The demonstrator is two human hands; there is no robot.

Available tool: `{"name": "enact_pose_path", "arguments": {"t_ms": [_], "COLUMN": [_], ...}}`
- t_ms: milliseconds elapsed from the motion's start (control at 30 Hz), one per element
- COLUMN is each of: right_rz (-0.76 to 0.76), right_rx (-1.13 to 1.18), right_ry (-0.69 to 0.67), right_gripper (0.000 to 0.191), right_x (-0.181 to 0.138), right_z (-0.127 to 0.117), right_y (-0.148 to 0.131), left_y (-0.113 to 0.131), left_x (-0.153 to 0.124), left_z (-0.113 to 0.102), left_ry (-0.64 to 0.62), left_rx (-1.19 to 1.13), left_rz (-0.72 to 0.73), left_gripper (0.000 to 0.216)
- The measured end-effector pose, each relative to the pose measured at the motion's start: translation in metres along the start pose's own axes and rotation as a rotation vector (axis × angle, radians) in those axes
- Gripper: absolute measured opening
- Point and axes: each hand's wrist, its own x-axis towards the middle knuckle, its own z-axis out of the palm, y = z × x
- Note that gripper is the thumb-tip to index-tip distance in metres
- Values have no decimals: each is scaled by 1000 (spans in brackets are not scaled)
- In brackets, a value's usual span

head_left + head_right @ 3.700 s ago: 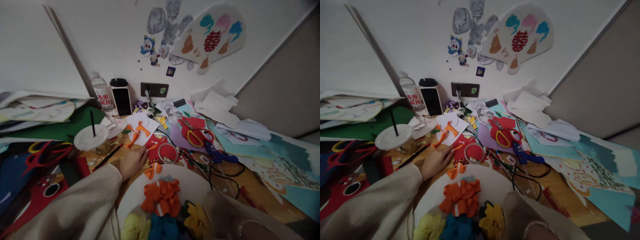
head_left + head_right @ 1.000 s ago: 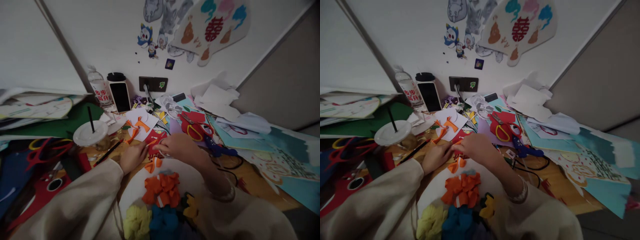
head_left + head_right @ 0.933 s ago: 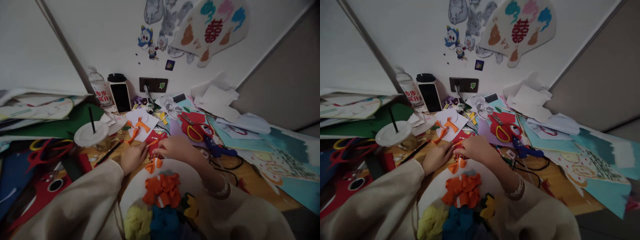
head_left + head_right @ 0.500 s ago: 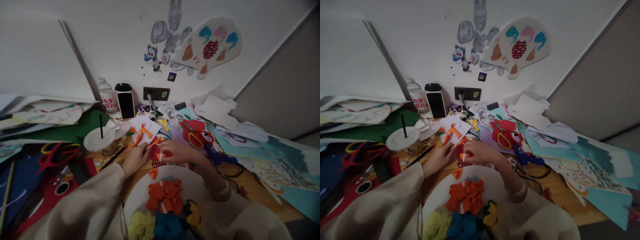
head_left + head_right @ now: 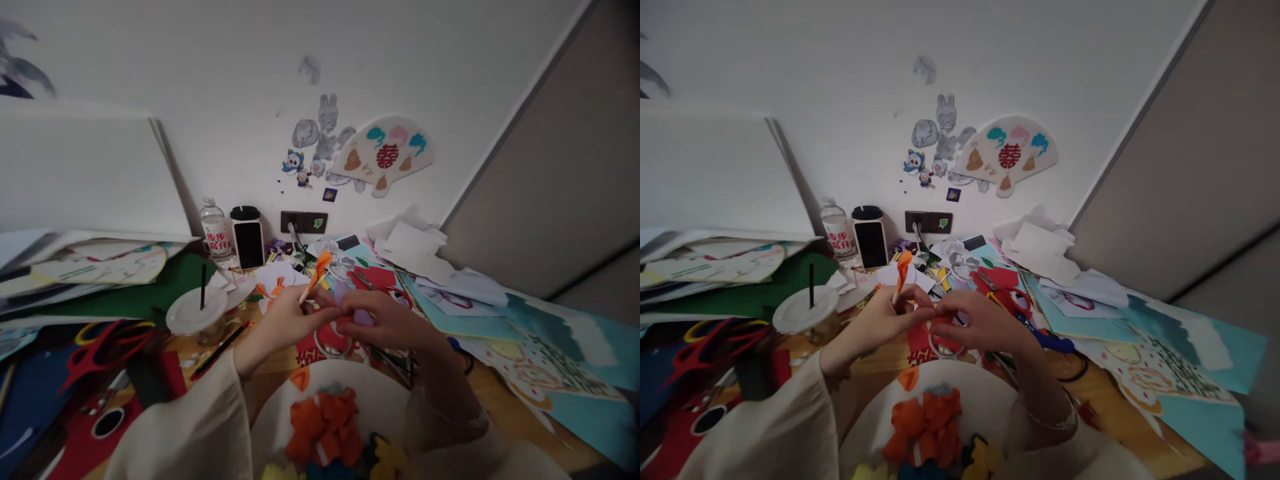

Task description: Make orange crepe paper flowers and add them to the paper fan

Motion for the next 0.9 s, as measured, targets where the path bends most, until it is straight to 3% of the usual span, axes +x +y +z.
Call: {"name": "enact_pose_path", "arguments": {"t_ms": [300, 500, 700, 900], "right_rz": [150, 182, 177, 160], "right_rx": [288, 539, 519, 509], "right_ry": [146, 144, 223, 264], "right_gripper": [22, 22, 21, 21], "right_x": [-1, 0, 0, -1], "right_z": [2, 7, 9, 10], "right_y": [-8, -6, -5, -7], "left_y": [11, 8, 7, 8], "left_x": [-8, -11, -17, -18], "left_z": [-7, -6, -2, 0], "left_ry": [-32, 88, 185, 209], "left_rx": [-14, 92, 190, 192], "left_rz": [13, 88, 218, 244], "left_gripper": [19, 14, 10, 15]}}
